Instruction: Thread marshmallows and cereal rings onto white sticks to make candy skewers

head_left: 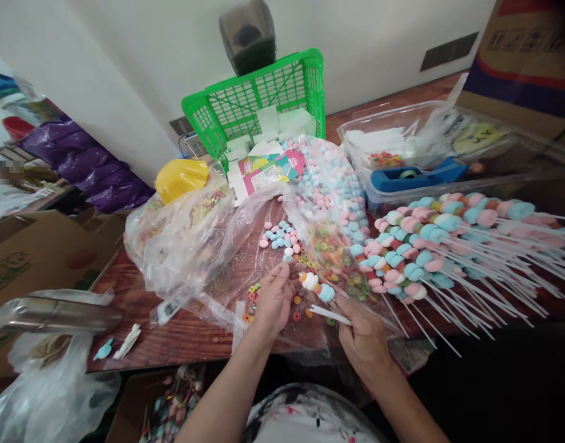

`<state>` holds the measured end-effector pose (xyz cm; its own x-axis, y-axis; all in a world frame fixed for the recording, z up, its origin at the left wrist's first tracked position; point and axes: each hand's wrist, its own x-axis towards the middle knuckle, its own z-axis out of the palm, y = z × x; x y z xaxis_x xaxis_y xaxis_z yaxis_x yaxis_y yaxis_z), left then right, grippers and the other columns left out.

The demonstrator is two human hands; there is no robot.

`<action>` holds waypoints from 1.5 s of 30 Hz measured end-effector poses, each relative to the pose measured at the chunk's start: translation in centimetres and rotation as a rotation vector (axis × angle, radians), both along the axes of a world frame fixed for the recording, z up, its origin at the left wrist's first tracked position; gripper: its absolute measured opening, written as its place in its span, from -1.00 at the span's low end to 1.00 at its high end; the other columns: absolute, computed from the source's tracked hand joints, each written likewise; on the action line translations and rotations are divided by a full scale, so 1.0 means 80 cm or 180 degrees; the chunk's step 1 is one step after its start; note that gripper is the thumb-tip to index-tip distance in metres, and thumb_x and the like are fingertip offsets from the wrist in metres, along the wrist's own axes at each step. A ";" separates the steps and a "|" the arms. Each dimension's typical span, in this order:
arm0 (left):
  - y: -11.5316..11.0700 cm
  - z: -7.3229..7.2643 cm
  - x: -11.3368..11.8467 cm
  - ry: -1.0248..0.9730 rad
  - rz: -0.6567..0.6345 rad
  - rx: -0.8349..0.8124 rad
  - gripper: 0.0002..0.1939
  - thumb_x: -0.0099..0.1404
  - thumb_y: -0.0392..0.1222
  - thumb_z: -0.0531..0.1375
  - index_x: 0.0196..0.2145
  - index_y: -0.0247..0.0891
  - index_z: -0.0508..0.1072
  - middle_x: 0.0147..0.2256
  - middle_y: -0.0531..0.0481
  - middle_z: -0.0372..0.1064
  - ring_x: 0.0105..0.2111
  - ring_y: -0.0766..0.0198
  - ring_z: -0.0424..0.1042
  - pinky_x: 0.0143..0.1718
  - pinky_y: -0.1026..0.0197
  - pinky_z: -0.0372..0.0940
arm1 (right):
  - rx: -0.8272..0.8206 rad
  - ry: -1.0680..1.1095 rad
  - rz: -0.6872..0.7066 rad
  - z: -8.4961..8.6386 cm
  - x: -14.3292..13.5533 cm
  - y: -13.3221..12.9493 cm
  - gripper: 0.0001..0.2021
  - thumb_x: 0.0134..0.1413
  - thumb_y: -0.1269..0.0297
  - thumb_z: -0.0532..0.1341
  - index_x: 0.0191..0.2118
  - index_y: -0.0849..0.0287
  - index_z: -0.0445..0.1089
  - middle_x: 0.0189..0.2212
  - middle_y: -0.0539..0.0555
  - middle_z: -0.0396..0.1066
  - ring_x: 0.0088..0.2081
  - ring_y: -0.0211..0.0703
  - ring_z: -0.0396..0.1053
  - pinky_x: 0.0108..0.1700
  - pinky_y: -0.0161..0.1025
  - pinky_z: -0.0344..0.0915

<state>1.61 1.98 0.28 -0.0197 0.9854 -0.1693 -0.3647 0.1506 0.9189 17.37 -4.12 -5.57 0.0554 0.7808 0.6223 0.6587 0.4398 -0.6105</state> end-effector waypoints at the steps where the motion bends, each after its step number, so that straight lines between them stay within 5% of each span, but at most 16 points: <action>1: 0.002 0.000 -0.005 0.0223 0.0056 0.0086 -0.72 0.13 -0.03 0.29 -0.25 -0.24 0.54 -0.28 -0.07 0.53 -0.30 0.27 0.48 -0.25 0.22 0.34 | 0.0019 0.0170 0.0007 0.002 0.001 0.000 -0.71 0.12 0.47 0.08 -0.11 0.20 0.48 -0.24 0.15 0.56 -0.23 -0.07 0.54 -0.17 -0.15 0.49; 7: -0.002 0.039 -0.026 0.1325 -0.0294 0.0681 -0.75 0.09 -0.10 0.32 -0.27 -0.24 0.59 -0.23 -0.07 0.53 -0.19 0.20 0.44 -0.15 0.23 0.31 | 0.0006 0.0674 0.0132 0.005 0.003 0.000 -0.68 0.11 0.46 0.08 -0.05 0.17 0.45 -0.25 0.12 0.56 -0.28 -0.11 0.54 -0.20 -0.19 0.50; 10: -0.007 0.057 -0.013 0.1218 -0.1024 0.0409 -0.66 0.07 -0.05 0.34 -0.21 -0.27 0.58 -0.31 -0.08 0.53 -0.33 0.23 0.45 -0.31 0.25 0.33 | 0.0125 0.0433 0.0282 -0.002 0.002 0.000 -0.64 0.10 0.48 0.08 0.00 0.14 0.43 -0.19 0.11 0.55 -0.18 -0.07 0.52 -0.12 -0.14 0.48; 13: -0.006 0.056 0.001 0.0769 -0.1339 0.0112 -0.65 0.09 -0.05 0.33 -0.19 -0.28 0.58 -0.38 -0.07 0.52 -0.44 0.31 0.43 -0.40 0.30 0.31 | 0.0224 0.0335 0.0288 -0.005 0.002 0.000 -0.62 0.10 0.51 0.10 0.02 0.11 0.41 -0.20 0.09 0.55 -0.16 -0.07 0.52 -0.11 -0.14 0.47; 19: -0.004 0.037 -0.001 -0.0046 -0.1326 -0.0073 -0.66 0.08 -0.04 0.35 -0.21 -0.27 0.59 -0.27 -0.14 0.53 -0.39 0.26 0.45 -0.42 0.29 0.32 | 0.0348 0.0206 0.0274 0.006 0.004 -0.001 -0.61 0.11 0.54 0.09 0.04 0.14 0.37 -0.18 0.10 0.54 -0.17 -0.09 0.52 -0.13 -0.17 0.48; 24: -0.008 0.029 -0.008 0.0556 -0.1203 -0.0132 -0.65 -0.05 -0.09 0.42 -0.27 -0.25 0.62 -0.43 -0.04 0.53 -0.56 0.41 0.32 -0.51 0.33 0.21 | 0.0341 0.0050 0.0315 0.001 0.006 -0.002 -0.59 0.08 0.56 0.05 0.02 0.15 0.37 -0.24 0.11 0.55 -0.17 -0.07 0.52 -0.10 -0.13 0.47; 33: -0.018 0.017 -0.007 0.0846 -0.1468 -0.0074 -0.68 0.04 -0.02 0.36 -0.28 -0.25 0.61 -0.36 -0.04 0.52 -0.47 0.37 0.36 -0.42 0.31 0.25 | 0.0484 -0.0368 0.0421 0.002 0.013 -0.003 -0.54 -0.07 0.59 0.01 -0.04 0.20 0.40 -0.32 0.12 0.54 -0.25 -0.07 0.51 -0.12 -0.12 0.45; 37: -0.012 0.033 -0.011 0.1033 -0.1529 0.0112 -0.60 0.11 0.04 0.30 -0.19 -0.29 0.58 -0.36 -0.08 0.51 -0.42 0.32 0.41 -0.43 0.32 0.27 | 0.0519 -0.0032 0.0461 -0.002 0.006 0.000 -0.60 -0.01 0.56 0.02 -0.07 0.19 0.42 -0.35 0.10 0.53 -0.32 -0.10 0.50 -0.24 -0.17 0.45; 40: -0.003 0.047 -0.029 0.0911 -0.1111 0.0410 -0.52 0.19 0.11 0.21 -0.04 -0.25 0.50 -0.29 -0.10 0.51 -0.40 0.30 0.44 -0.46 0.31 0.28 | 0.0356 0.0440 0.0154 -0.004 0.009 0.002 -0.68 0.06 0.51 0.06 -0.11 0.18 0.44 -0.38 0.07 0.51 -0.41 -0.16 0.46 -0.34 -0.26 0.40; 45: -0.008 0.040 -0.072 0.2124 -0.0700 0.0573 -0.82 0.10 -0.13 0.32 -0.35 -0.28 0.58 -0.47 0.02 0.50 -0.49 0.35 0.40 -0.44 0.32 0.25 | -0.0331 0.1203 -0.0136 0.000 0.013 0.000 -0.83 0.14 0.35 0.13 -0.35 0.19 0.48 -0.63 -0.06 0.29 -0.59 -0.28 0.23 -0.49 -0.32 0.24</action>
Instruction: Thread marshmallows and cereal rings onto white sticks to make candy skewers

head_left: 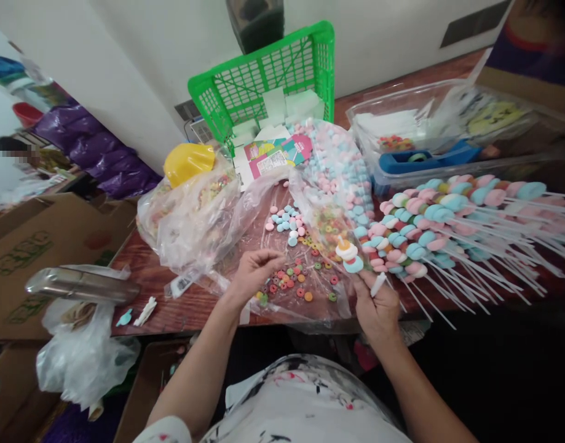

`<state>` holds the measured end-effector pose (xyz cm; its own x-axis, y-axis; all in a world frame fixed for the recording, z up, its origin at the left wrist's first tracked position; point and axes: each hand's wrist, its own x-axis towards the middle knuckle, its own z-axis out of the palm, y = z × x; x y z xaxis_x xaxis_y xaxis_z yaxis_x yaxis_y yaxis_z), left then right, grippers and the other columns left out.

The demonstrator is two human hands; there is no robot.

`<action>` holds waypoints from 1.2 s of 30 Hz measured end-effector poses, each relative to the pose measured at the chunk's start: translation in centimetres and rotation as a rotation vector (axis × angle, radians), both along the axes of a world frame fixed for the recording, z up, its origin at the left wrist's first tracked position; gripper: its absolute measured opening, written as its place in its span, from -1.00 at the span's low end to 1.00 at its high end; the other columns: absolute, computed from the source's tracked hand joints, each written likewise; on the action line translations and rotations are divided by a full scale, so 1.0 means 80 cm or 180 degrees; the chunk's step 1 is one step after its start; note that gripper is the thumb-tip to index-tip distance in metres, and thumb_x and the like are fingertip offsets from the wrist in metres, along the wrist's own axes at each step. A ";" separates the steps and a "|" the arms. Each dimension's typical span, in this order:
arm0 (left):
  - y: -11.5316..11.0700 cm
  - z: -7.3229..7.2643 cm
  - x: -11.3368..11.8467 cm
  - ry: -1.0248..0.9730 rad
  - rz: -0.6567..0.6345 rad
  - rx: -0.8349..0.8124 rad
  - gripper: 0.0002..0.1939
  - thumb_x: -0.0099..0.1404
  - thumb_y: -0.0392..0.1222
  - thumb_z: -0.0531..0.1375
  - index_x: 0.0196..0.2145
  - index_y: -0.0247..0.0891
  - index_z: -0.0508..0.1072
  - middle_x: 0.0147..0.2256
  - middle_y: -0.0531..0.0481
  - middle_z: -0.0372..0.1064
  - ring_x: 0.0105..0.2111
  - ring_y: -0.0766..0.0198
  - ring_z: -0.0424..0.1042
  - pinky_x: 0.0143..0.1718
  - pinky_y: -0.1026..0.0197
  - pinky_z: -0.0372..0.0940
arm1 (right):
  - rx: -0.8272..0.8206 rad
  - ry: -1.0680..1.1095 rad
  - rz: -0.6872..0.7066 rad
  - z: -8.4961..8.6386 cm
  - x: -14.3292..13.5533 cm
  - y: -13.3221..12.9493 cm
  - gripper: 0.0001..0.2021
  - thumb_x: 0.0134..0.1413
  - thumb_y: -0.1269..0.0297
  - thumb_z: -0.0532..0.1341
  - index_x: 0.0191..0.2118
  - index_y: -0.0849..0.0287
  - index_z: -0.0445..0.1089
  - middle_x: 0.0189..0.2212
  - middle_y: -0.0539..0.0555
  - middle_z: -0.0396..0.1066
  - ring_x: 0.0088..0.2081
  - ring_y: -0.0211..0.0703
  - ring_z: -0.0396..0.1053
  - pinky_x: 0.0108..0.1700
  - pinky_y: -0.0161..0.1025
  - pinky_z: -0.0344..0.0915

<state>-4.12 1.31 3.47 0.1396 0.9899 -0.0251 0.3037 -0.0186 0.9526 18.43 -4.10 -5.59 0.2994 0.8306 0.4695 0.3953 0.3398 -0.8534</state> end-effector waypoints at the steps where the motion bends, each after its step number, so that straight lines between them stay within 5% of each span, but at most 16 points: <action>1: -0.004 -0.006 -0.006 0.0365 -0.0082 0.0059 -0.87 0.10 -0.17 0.31 -0.41 -0.29 0.58 -0.49 0.03 0.50 -0.49 0.34 0.40 -0.42 0.31 0.25 | -0.0061 0.0068 0.0047 0.000 -0.001 0.000 -0.82 0.14 0.33 0.13 -0.38 0.19 0.48 -0.65 -0.07 0.27 -0.59 -0.29 0.21 -0.49 -0.33 0.22; 7: -0.029 -0.037 -0.011 0.1757 -0.0475 0.0974 -0.87 0.22 -0.29 0.19 -0.40 -0.26 0.56 -0.40 -0.05 0.51 -0.36 0.24 0.45 -0.27 0.21 0.28 | -0.0140 0.0205 0.0207 -0.005 -0.007 0.002 -0.81 0.13 0.30 0.14 -0.25 0.20 0.50 -0.59 -0.06 0.37 -0.54 -0.26 0.29 -0.44 -0.33 0.28; 13: -0.048 -0.039 0.020 0.2259 -0.1217 0.1244 -0.85 0.29 -0.27 0.13 -0.30 -0.25 0.52 -0.32 -0.09 0.42 -0.26 0.19 0.36 -0.20 0.16 0.27 | -0.0354 0.0220 0.0160 -0.001 -0.007 0.005 -0.77 0.15 0.24 0.15 -0.35 0.23 0.51 -0.69 -0.09 0.26 -0.63 -0.31 0.20 -0.54 -0.36 0.21; 22: -0.054 -0.054 0.013 0.2396 -0.1353 0.1245 -0.78 0.32 -0.37 0.05 -0.25 -0.26 0.49 -0.26 -0.12 0.34 -0.21 0.18 0.29 -0.18 0.15 0.26 | -0.0241 -0.0097 0.0298 -0.010 -0.006 0.001 -0.80 0.11 0.34 0.11 -0.29 0.22 0.49 -0.64 -0.05 0.35 -0.61 -0.27 0.26 -0.51 -0.34 0.25; 29: -0.051 -0.067 0.011 0.2160 -0.1055 0.1307 -0.77 0.24 -0.44 0.07 -0.30 -0.27 0.50 -0.30 -0.10 0.35 -0.24 0.20 0.30 -0.20 0.16 0.25 | -0.0141 -0.0387 0.0281 -0.005 -0.006 0.002 -0.78 0.12 0.34 0.09 -0.44 0.22 0.46 -0.59 0.01 0.40 -0.56 -0.25 0.31 -0.47 -0.32 0.27; 36: -0.028 -0.046 0.017 0.2288 -0.0499 0.1350 -0.83 0.25 -0.17 0.18 -0.23 -0.22 0.52 -0.30 -0.08 0.35 -0.25 0.18 0.31 -0.19 0.12 0.23 | -0.0105 -0.0568 0.0370 -0.008 -0.008 0.000 -0.77 0.09 0.42 0.07 -0.28 0.22 0.49 -0.43 0.07 0.52 -0.44 -0.17 0.44 -0.35 -0.28 0.38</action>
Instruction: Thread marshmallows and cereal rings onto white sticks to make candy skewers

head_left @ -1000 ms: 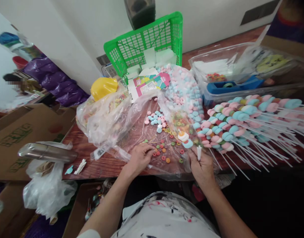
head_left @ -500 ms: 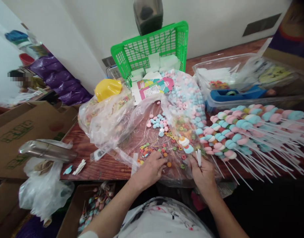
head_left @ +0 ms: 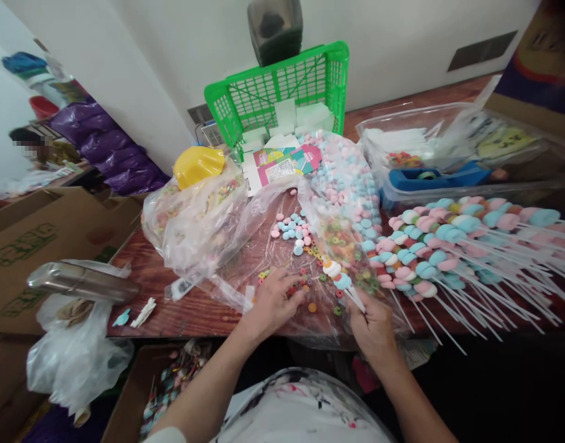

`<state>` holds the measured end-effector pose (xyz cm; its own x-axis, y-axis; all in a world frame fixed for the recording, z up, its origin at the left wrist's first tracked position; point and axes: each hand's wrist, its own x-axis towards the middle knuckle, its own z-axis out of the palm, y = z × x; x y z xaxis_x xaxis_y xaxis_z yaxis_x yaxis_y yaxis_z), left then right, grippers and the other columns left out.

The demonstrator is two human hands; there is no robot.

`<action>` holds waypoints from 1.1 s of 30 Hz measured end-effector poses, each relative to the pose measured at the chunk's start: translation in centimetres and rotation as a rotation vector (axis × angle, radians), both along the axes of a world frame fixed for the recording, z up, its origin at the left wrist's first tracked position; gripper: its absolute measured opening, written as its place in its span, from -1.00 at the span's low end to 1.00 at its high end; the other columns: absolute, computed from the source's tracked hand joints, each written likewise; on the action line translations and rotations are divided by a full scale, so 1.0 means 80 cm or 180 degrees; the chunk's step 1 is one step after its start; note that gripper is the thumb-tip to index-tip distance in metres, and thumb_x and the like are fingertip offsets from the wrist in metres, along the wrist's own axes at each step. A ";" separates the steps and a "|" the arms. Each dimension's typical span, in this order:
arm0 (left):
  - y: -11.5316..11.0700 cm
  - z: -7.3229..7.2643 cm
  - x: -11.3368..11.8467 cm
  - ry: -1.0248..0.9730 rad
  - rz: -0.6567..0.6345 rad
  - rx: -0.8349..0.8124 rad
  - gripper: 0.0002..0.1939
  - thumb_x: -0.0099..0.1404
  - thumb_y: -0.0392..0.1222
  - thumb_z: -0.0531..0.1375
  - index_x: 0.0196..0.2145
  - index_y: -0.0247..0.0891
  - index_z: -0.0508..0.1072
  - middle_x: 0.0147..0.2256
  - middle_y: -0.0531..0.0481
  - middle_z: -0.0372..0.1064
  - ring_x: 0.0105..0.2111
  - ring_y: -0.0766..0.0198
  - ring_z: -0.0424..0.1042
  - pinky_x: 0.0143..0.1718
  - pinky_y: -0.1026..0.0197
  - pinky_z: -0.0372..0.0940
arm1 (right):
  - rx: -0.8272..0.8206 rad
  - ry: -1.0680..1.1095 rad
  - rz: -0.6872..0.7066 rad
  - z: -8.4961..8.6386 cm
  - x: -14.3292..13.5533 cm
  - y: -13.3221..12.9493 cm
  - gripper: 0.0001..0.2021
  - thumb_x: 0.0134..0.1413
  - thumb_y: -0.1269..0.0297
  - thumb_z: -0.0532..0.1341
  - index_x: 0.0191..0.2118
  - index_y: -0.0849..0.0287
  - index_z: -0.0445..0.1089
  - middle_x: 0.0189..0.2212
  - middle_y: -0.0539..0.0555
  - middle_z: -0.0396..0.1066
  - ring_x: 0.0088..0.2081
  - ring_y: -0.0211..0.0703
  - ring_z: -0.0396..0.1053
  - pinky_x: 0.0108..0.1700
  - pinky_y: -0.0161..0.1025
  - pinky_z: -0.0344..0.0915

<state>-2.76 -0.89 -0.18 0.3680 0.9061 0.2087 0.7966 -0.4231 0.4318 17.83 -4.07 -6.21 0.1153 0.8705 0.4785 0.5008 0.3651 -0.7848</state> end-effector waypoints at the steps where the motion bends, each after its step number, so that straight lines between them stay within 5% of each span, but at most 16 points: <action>1: 0.005 0.002 0.002 0.0086 0.0068 0.0007 -0.84 0.25 -0.15 0.18 -0.26 -0.23 0.52 -0.30 -0.09 0.35 -0.25 0.17 0.30 -0.19 0.12 0.23 | 0.0061 -0.0033 0.0023 0.000 -0.001 0.000 -0.76 0.08 0.43 0.07 -0.24 0.21 0.49 -0.40 0.08 0.53 -0.41 -0.16 0.46 -0.33 -0.27 0.39; 5: 0.017 -0.004 0.012 0.0371 0.0037 -0.0022 -0.87 0.26 -0.25 0.15 -0.39 -0.25 0.50 -0.31 -0.09 0.34 -0.24 0.15 0.28 -0.20 0.11 0.21 | 0.0227 -0.0132 0.0052 0.003 -0.001 0.002 -0.72 0.06 0.45 0.07 -0.19 0.19 0.48 -0.34 0.09 0.55 -0.35 -0.13 0.50 -0.29 -0.25 0.42; 8: 0.018 -0.010 0.016 -0.0064 0.0029 -0.0001 -0.87 0.24 -0.30 0.15 -0.44 -0.25 0.48 -0.36 -0.06 0.38 -0.26 0.17 0.31 -0.18 0.10 0.21 | 0.0176 -0.0138 0.0031 0.005 -0.001 0.002 -0.73 0.06 0.45 0.06 -0.20 0.18 0.48 -0.36 0.08 0.56 -0.38 -0.14 0.50 -0.31 -0.25 0.43; 12: 0.016 -0.003 0.018 -0.1958 0.0571 -0.0747 -0.94 0.13 -0.25 0.26 -0.47 -0.27 0.49 -0.50 0.04 0.42 -0.47 0.31 0.36 -0.37 0.23 0.26 | 0.0294 -0.0192 0.0059 0.006 -0.001 0.001 -0.73 0.06 0.47 0.07 -0.19 0.23 0.47 -0.34 0.12 0.56 -0.33 -0.12 0.52 -0.29 -0.25 0.43; 15: 0.018 0.012 0.016 -0.3411 0.1056 -0.1470 -0.81 -0.04 -0.18 0.38 -0.47 -0.29 0.48 -0.56 0.10 0.41 -0.62 0.41 0.31 -0.57 0.34 0.20 | 0.0344 -0.0263 0.0115 0.006 -0.002 0.000 -0.72 0.06 0.49 0.05 -0.21 0.21 0.48 -0.32 0.12 0.55 -0.29 -0.10 0.52 -0.26 -0.25 0.44; 20: 0.021 0.023 0.013 -0.4459 0.1174 -0.1787 -0.71 -0.21 -0.17 0.45 -0.51 -0.30 0.49 -0.64 0.14 0.36 -0.69 0.49 0.24 -0.68 0.42 0.11 | 0.0578 -0.0394 0.0259 0.004 -0.002 -0.002 -0.70 0.06 0.51 0.06 -0.14 0.17 0.45 -0.32 0.10 0.54 -0.28 -0.11 0.51 -0.23 -0.20 0.44; 26: 0.012 0.019 0.016 -0.3736 0.0705 -0.0934 -0.81 -0.06 -0.15 0.41 -0.49 -0.27 0.54 -0.47 0.04 0.43 -0.55 0.41 0.34 -0.53 0.33 0.28 | 0.0787 -0.0866 0.0366 0.006 -0.001 -0.006 -0.53 -0.09 0.60 0.02 -0.04 0.20 0.40 -0.29 0.14 0.53 -0.28 -0.07 0.50 -0.24 -0.16 0.45; 30: 0.012 0.025 0.011 -0.2398 0.0032 0.0289 -0.97 0.12 -0.24 0.32 -0.42 -0.21 0.56 -0.42 -0.01 0.49 -0.37 0.29 0.43 -0.30 0.22 0.35 | 0.0758 -0.1323 0.0211 0.012 0.002 -0.006 -0.52 -0.17 0.62 0.00 -0.09 0.25 0.43 -0.32 0.16 0.52 -0.31 -0.05 0.49 -0.27 -0.17 0.45; 33: 0.014 0.027 0.006 -0.1359 -0.0358 0.0992 -0.90 0.22 -0.30 0.21 -0.34 -0.20 0.55 -0.39 -0.05 0.51 -0.36 0.27 0.44 -0.29 0.18 0.34 | 0.0616 -0.1759 0.0114 0.016 0.003 -0.005 -0.53 -0.18 0.62 0.00 -0.13 0.29 0.46 -0.35 0.19 0.52 -0.34 -0.04 0.48 -0.35 -0.19 0.43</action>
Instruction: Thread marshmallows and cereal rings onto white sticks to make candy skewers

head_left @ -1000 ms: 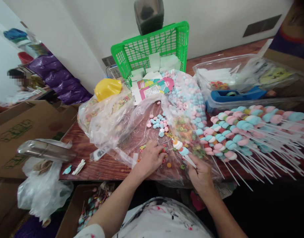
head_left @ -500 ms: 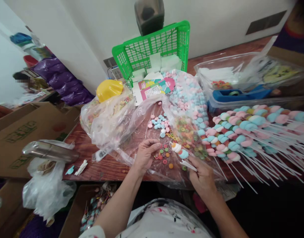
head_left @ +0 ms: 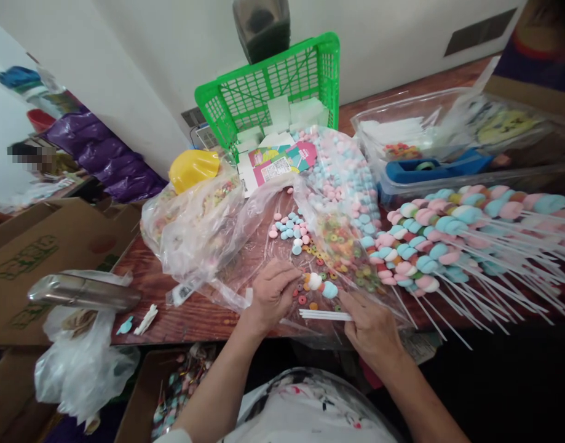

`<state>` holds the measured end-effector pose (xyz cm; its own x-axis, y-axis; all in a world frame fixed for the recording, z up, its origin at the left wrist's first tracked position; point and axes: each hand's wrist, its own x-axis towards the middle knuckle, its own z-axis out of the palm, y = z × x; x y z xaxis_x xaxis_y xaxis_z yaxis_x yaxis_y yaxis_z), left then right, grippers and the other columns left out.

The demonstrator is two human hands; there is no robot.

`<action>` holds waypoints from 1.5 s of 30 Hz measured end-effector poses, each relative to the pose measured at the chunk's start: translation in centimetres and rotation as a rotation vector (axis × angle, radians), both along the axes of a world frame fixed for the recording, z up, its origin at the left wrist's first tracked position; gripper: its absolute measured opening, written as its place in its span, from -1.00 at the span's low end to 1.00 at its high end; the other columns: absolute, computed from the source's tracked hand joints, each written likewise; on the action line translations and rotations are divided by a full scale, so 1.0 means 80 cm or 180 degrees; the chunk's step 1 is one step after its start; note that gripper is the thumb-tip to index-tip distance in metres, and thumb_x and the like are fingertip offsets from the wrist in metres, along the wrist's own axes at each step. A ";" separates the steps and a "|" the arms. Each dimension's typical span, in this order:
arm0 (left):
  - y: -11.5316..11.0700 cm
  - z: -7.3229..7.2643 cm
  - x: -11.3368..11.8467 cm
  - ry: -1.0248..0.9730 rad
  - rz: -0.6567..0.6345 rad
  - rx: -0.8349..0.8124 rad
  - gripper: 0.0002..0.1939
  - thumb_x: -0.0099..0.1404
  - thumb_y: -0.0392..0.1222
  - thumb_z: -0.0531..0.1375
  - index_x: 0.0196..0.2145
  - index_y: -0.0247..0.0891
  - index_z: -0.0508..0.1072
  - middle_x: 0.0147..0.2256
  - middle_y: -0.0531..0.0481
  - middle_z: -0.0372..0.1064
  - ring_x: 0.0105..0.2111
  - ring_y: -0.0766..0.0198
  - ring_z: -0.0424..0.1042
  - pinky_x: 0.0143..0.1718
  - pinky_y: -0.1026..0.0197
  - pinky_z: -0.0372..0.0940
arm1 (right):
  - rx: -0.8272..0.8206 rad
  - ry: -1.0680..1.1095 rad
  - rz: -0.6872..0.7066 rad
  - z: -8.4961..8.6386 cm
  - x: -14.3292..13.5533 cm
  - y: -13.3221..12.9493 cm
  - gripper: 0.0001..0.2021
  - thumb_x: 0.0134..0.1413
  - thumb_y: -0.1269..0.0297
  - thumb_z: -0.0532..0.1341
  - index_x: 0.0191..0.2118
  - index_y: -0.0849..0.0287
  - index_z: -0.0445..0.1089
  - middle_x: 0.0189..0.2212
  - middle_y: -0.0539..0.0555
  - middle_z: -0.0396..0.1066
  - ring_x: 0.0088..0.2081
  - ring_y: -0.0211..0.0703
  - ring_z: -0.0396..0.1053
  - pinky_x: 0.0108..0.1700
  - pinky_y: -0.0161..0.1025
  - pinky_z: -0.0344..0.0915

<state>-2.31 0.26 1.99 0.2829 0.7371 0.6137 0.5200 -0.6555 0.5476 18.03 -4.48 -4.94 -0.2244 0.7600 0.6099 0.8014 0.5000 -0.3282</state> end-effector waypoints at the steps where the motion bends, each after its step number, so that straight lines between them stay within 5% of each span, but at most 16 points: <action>1: 0.000 -0.001 -0.001 0.0230 -0.0024 0.0148 -0.87 0.23 -0.31 0.18 -0.33 -0.21 0.55 -0.38 -0.06 0.51 -0.36 0.27 0.44 -0.29 0.17 0.34 | -0.0036 -0.0100 -0.0060 0.001 0.000 0.000 -0.54 -0.19 0.62 0.00 -0.14 0.30 0.47 -0.36 0.19 0.52 -0.36 -0.04 0.48 -0.38 -0.20 0.41; 5: -0.004 -0.011 0.007 0.0357 -0.0170 0.0197 -0.84 0.26 -0.34 0.14 -0.30 -0.22 0.53 -0.36 -0.09 0.52 -0.35 0.26 0.46 -0.28 0.18 0.36 | -0.0092 -0.0061 -0.0102 0.000 -0.003 0.000 -0.53 -0.22 0.62 0.01 -0.15 0.29 0.47 -0.36 0.18 0.53 -0.38 -0.07 0.48 -0.37 -0.22 0.41; 12: -0.008 -0.019 0.017 -0.1096 0.0590 -0.0814 -0.87 0.19 -0.20 0.26 -0.28 -0.21 0.54 -0.34 -0.02 0.51 -0.35 0.28 0.47 -0.28 0.23 0.37 | 0.0008 0.0730 0.0123 -0.006 -0.004 0.002 -0.48 -0.17 0.62 -0.01 -0.07 0.19 0.45 -0.32 0.09 0.55 -0.30 -0.11 0.51 -0.23 -0.21 0.46; 15: -0.004 -0.018 0.011 -0.1345 0.0567 -0.1161 -0.86 0.15 -0.18 0.29 -0.31 -0.23 0.55 -0.32 -0.02 0.50 -0.32 0.27 0.47 -0.27 0.23 0.37 | 0.0008 0.0676 0.0109 -0.008 -0.004 0.002 -0.50 -0.15 0.61 0.00 -0.09 0.19 0.46 -0.32 0.11 0.55 -0.32 -0.09 0.52 -0.25 -0.19 0.47; 20: 0.004 -0.016 0.003 -0.0862 0.0372 -0.1390 -0.83 0.19 -0.19 0.25 -0.24 -0.23 0.55 -0.26 -0.06 0.49 -0.26 0.24 0.46 -0.21 0.21 0.35 | 0.0039 0.0953 0.0090 -0.008 0.000 0.001 -0.58 -0.06 0.59 0.03 -0.11 0.24 0.47 -0.29 0.16 0.56 -0.28 -0.06 0.53 -0.23 -0.17 0.47; 26: 0.029 -0.018 0.000 0.0431 0.0213 -0.1265 -0.83 0.23 -0.27 0.18 -0.25 -0.27 0.55 -0.31 -0.08 0.46 -0.30 0.22 0.42 -0.21 0.16 0.30 | -0.0092 0.1851 -0.0232 -0.006 0.011 0.005 -0.71 0.09 0.46 0.10 -0.12 0.16 0.48 -0.23 0.11 0.56 -0.22 -0.09 0.53 -0.18 -0.19 0.46; 32: 0.053 -0.026 0.015 0.1571 -0.0057 -0.1182 -0.77 0.25 -0.36 0.07 -0.31 -0.27 0.54 -0.33 -0.09 0.39 -0.27 0.19 0.35 -0.19 0.15 0.25 | -0.0215 0.1833 -0.0121 -0.009 0.012 0.010 -0.67 0.07 0.48 0.11 -0.08 0.11 0.48 -0.17 0.07 0.55 -0.14 -0.10 0.51 -0.09 -0.17 0.44; 36: 0.062 -0.031 0.013 0.1731 -0.0049 -0.1278 -0.74 0.19 -0.45 0.04 -0.45 -0.33 0.52 -0.40 -0.09 0.36 -0.33 0.19 0.33 -0.26 0.17 0.24 | -0.0163 0.1747 -0.0188 -0.012 0.014 0.010 -0.67 0.05 0.49 0.10 -0.10 0.14 0.50 -0.20 0.10 0.56 -0.18 -0.09 0.52 -0.13 -0.18 0.46; 45: 0.049 -0.025 -0.002 0.1546 -0.0021 -0.1204 -0.78 0.28 -0.29 0.08 -0.25 -0.26 0.53 -0.24 -0.12 0.34 -0.18 0.15 0.30 -0.11 0.12 0.22 | -0.0285 0.1509 -0.0101 -0.014 0.010 0.007 -0.66 0.04 0.48 0.08 -0.10 0.14 0.49 -0.22 0.06 0.56 -0.21 -0.13 0.53 -0.14 -0.24 0.47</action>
